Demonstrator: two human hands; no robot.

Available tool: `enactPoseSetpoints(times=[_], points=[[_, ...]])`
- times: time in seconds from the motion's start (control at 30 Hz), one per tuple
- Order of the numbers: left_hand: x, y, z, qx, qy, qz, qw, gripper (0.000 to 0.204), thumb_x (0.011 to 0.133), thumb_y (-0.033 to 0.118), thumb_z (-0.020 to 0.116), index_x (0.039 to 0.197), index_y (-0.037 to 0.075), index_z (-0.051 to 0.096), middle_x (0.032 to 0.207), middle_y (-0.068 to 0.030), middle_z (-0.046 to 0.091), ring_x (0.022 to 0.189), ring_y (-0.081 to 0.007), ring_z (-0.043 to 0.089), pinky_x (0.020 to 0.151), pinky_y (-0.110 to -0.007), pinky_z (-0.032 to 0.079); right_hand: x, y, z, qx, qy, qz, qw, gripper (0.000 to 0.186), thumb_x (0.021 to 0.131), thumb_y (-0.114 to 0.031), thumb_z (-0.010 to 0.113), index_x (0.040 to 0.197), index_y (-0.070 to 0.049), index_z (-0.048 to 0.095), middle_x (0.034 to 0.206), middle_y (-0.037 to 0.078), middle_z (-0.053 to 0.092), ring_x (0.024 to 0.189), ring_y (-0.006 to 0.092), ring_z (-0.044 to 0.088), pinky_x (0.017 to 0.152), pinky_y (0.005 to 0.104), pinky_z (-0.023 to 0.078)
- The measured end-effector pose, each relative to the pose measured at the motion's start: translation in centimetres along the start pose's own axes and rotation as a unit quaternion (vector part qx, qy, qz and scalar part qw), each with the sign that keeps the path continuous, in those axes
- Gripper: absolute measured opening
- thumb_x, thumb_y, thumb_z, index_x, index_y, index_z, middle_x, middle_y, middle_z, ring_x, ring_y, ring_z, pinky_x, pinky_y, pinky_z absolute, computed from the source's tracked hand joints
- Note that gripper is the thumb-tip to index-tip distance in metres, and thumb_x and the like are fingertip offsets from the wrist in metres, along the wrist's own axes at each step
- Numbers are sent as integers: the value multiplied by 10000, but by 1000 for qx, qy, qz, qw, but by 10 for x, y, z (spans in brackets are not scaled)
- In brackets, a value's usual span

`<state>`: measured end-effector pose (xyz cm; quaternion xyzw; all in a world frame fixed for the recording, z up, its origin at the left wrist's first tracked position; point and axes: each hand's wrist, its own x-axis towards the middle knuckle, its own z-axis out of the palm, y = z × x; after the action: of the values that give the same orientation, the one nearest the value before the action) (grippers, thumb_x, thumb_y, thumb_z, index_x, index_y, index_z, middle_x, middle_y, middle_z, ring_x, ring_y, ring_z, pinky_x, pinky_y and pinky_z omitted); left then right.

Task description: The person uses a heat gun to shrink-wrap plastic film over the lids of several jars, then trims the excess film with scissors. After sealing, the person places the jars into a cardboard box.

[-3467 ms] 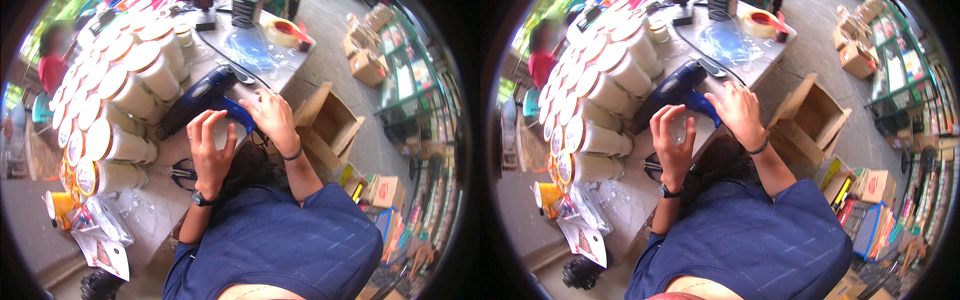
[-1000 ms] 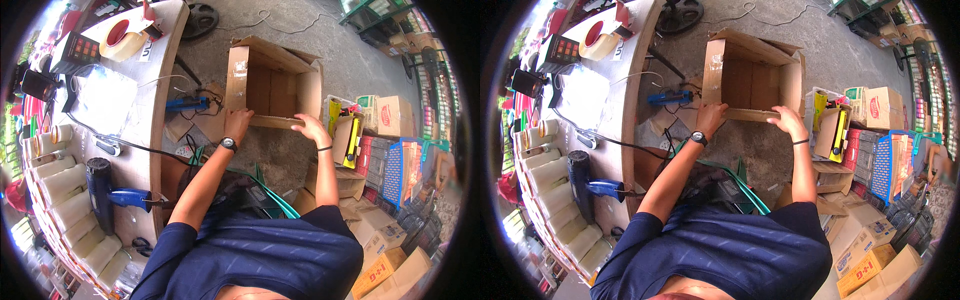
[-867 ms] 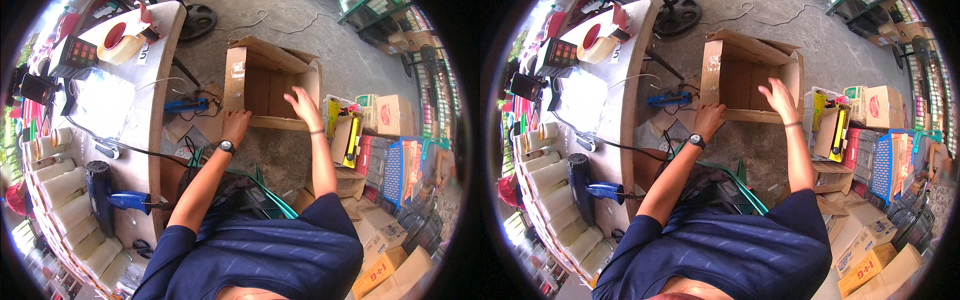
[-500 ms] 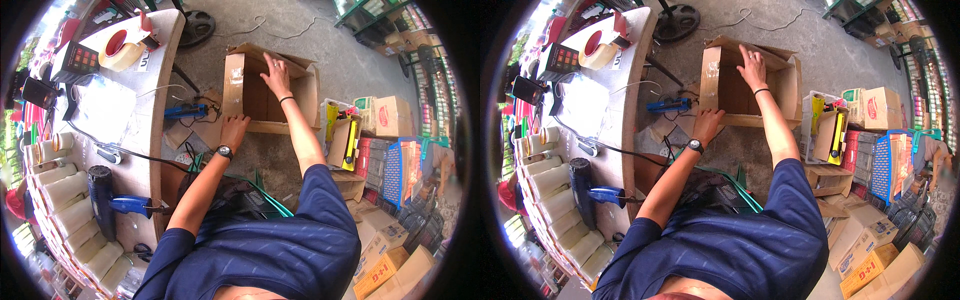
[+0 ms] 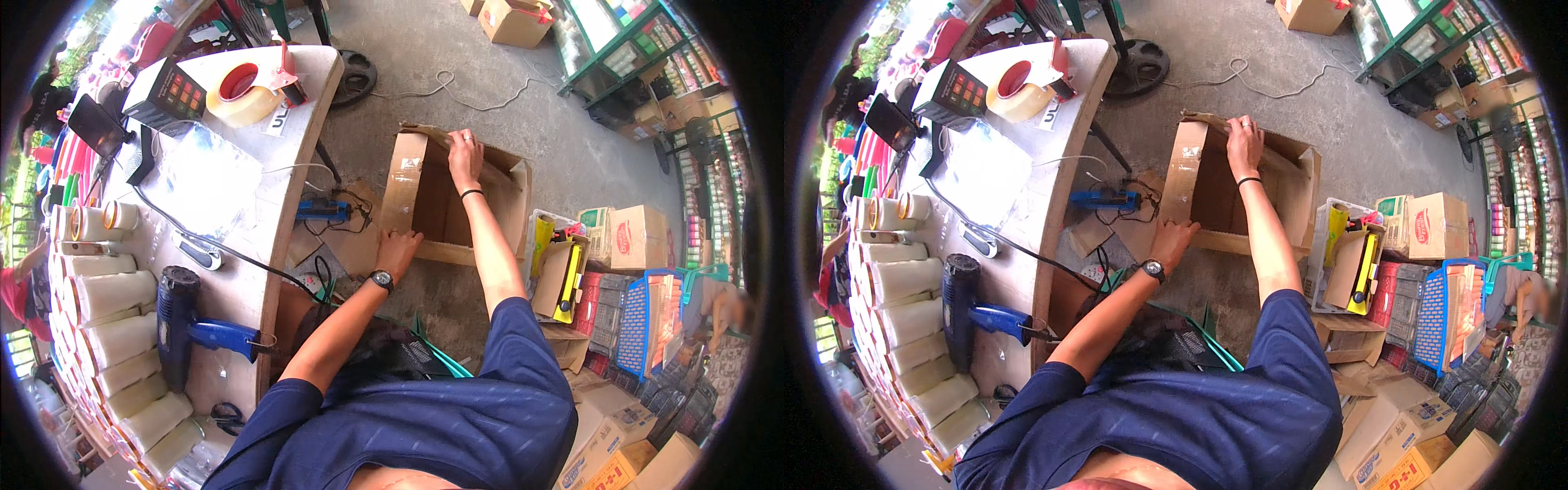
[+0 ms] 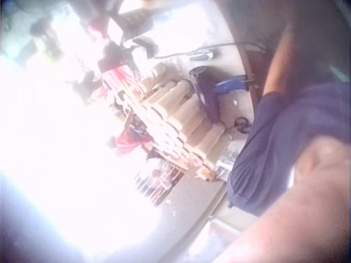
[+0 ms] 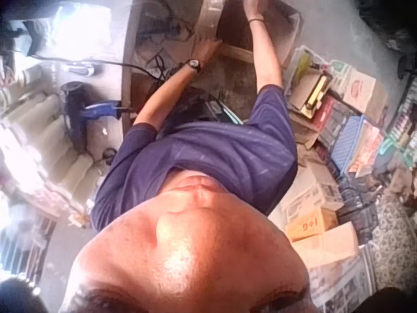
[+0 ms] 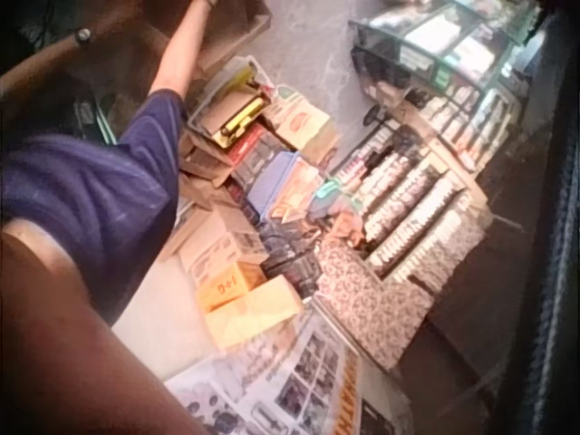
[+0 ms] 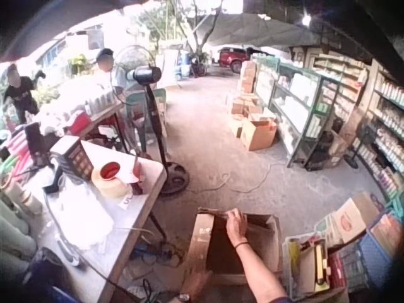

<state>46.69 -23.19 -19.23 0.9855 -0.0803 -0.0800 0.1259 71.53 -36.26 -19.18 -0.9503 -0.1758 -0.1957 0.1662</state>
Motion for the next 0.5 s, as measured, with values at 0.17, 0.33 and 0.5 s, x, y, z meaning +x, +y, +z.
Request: enactPoseSetpoints(times=[0.17,0.33,0.5], points=[[7,3,-11,2,-28,-3,1000,280,908,88,572,1172,163,629,1116,-50,673,1018,-318,650,950,-526,428,24,14,-34,66,109,45,991,174,877,-50,618,1042,-106,622,879,63,732,855,323,682,776,461,475],[5,-1,-4,-113,24,-15,993,295,945,190,565,1218,86,609,1186,-130,654,1085,-356,626,992,-529,415,19,-15,-108,162,146,2,976,208,916,-22,571,1116,-54,620,982,163,717,953,365,667,795,459,526],[12,16,-67,-576,177,-151,783,694,1035,554,298,1316,-36,529,1275,-250,589,1213,-352,557,1042,-474,410,-35,-102,-220,171,198,-143,955,250,880,66,568,1082,-40,671,1014,107,704,922,307,654,837,395,501]])
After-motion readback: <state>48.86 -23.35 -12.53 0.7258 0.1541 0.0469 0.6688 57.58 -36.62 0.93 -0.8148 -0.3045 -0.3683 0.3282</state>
